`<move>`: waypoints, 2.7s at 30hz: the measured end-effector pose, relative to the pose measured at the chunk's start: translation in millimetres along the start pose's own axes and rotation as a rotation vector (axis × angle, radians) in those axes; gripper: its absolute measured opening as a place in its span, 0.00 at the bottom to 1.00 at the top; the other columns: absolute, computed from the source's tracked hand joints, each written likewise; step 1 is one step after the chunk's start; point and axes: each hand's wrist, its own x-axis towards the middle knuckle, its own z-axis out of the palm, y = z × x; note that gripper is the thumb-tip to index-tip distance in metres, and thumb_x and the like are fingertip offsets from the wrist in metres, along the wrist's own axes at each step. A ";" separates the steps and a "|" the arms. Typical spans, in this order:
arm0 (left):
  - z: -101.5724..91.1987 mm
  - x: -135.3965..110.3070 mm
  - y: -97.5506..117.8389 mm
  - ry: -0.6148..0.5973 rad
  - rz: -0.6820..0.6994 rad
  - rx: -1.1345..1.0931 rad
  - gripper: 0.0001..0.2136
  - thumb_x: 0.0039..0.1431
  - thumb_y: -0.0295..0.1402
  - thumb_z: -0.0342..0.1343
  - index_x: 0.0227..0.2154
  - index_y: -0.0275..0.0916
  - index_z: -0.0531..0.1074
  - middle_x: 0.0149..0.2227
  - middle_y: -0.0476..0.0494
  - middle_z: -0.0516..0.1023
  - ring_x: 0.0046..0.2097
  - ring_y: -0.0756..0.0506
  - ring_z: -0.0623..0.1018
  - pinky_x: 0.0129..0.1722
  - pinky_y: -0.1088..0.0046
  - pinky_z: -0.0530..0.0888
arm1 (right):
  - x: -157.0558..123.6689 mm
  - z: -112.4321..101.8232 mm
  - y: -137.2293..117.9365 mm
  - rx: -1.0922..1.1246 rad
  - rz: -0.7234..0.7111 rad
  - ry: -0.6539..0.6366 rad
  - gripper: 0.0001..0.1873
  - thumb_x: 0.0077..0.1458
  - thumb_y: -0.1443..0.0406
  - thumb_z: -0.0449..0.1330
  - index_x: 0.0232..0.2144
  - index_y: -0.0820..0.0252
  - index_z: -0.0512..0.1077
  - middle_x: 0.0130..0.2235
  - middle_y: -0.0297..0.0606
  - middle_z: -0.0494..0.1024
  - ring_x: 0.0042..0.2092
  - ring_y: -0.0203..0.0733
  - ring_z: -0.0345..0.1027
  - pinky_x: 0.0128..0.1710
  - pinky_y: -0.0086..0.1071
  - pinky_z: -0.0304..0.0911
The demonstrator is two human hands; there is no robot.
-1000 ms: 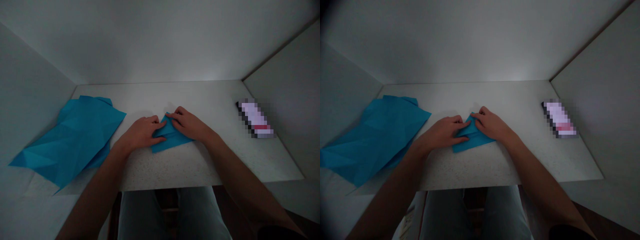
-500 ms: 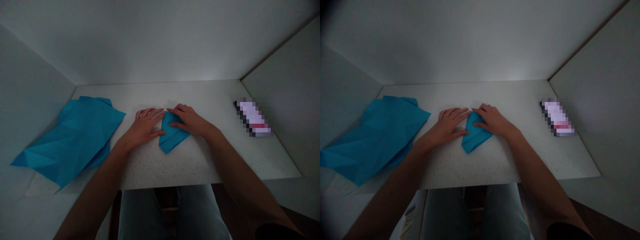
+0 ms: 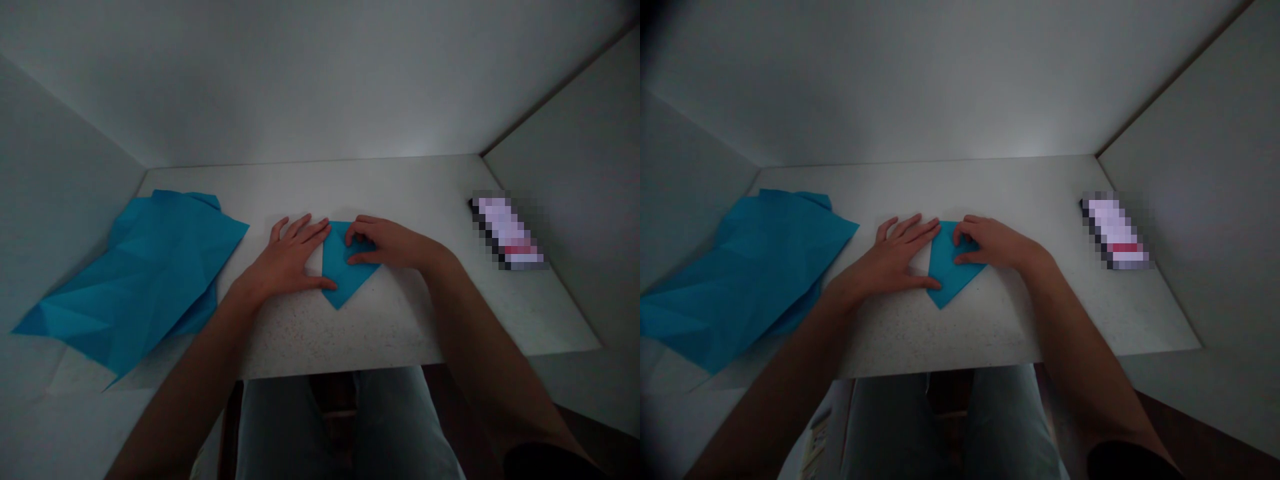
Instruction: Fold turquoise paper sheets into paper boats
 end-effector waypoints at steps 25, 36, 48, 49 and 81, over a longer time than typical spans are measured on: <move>-10.2 -0.4 -7.1 0.133 0.020 0.008 0.25 0.72 0.48 0.64 0.68 0.49 0.74 0.75 0.35 0.68 0.75 0.29 0.66 0.74 0.41 0.55 | -15.2 -17.0 28.5 -0.069 0.068 0.204 0.23 0.58 0.46 0.74 0.50 0.50 0.84 0.59 0.49 0.75 0.61 0.64 0.72 0.66 0.59 0.66; -25.7 -2.2 -4.0 0.056 0.021 -0.136 0.28 0.63 0.60 0.67 0.55 0.44 0.81 0.57 0.36 0.82 0.61 0.30 0.78 0.64 0.44 0.63 | -18.0 -25.3 27.7 0.074 0.047 0.090 0.20 0.63 0.53 0.66 0.53 0.51 0.85 0.55 0.46 0.78 0.51 0.54 0.78 0.54 0.47 0.74; -22.6 6.1 -16.6 0.109 -0.177 -0.203 0.11 0.72 0.41 0.61 0.51 0.43 0.79 0.47 0.41 0.86 0.47 0.38 0.83 0.51 0.59 0.76 | -10.0 -16.6 38.4 -0.089 0.185 0.300 0.17 0.65 0.56 0.63 0.51 0.57 0.80 0.51 0.51 0.80 0.49 0.58 0.75 0.53 0.49 0.69; -21.5 6.0 -14.2 0.138 -0.180 -0.178 0.13 0.71 0.40 0.62 0.54 0.43 0.78 0.49 0.40 0.85 0.49 0.38 0.83 0.52 0.58 0.75 | -9.2 -16.2 36.6 -0.120 0.167 0.330 0.17 0.64 0.56 0.64 0.51 0.57 0.80 0.52 0.52 0.80 0.52 0.60 0.73 0.55 0.51 0.68; -27.0 0.9 -15.6 0.066 -0.229 -0.114 0.22 0.68 0.44 0.68 0.60 0.41 0.77 0.59 0.37 0.77 0.40 0.43 0.82 0.50 0.58 0.78 | -16.3 -21.6 49.3 0.073 0.394 0.329 0.32 0.53 0.50 0.74 0.56 0.55 0.78 0.44 0.44 0.82 0.40 0.51 0.76 0.41 0.45 0.72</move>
